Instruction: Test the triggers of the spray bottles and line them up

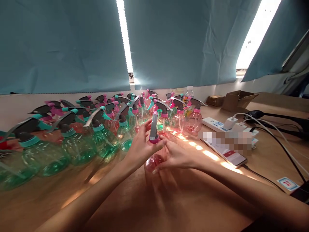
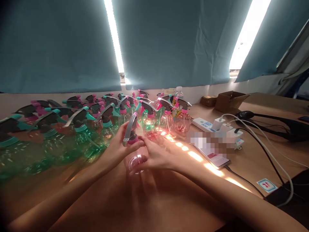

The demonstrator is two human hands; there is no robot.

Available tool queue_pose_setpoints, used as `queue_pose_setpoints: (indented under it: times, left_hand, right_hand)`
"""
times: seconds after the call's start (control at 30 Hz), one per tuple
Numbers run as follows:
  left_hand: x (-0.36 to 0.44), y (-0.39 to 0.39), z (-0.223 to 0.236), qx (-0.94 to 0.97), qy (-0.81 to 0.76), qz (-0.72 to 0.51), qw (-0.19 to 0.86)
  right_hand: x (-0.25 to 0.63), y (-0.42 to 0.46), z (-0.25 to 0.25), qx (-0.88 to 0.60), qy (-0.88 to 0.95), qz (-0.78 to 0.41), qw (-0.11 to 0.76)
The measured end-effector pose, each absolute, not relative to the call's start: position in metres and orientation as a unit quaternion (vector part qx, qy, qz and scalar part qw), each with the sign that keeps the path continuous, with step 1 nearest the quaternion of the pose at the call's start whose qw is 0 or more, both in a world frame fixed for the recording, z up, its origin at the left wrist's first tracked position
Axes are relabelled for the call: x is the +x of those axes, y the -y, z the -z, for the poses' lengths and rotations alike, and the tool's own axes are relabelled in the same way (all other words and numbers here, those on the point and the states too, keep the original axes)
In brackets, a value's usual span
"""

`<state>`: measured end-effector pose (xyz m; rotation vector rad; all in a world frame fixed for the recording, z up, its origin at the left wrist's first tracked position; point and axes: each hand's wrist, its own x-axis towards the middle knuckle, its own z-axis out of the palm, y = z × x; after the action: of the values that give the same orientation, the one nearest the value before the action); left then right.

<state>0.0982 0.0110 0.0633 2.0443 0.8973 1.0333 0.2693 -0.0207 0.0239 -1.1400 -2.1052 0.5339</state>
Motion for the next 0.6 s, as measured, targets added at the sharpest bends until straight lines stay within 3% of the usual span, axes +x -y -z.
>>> queue_pose_setpoints:
  times: [0.1, 0.33, 0.6]
  left_hand:
    - [0.099, -0.01, -0.069, 0.785, -0.348, -0.391, 0.332]
    - [0.095, -0.009, -0.069, 0.755, -0.337, -0.406, 0.39]
    - [0.1, -0.006, -0.073, 0.762, -0.314, -0.411, 0.388]
  right_hand:
    - [0.256, 0.024, -0.018, -0.388, 0.805, -0.26, 0.366]
    - [0.246, 0.029, -0.007, -0.381, 0.809, -0.244, 0.374]
    - [0.273, 0.03, -0.001, -0.388, 0.827, -0.265, 0.31]
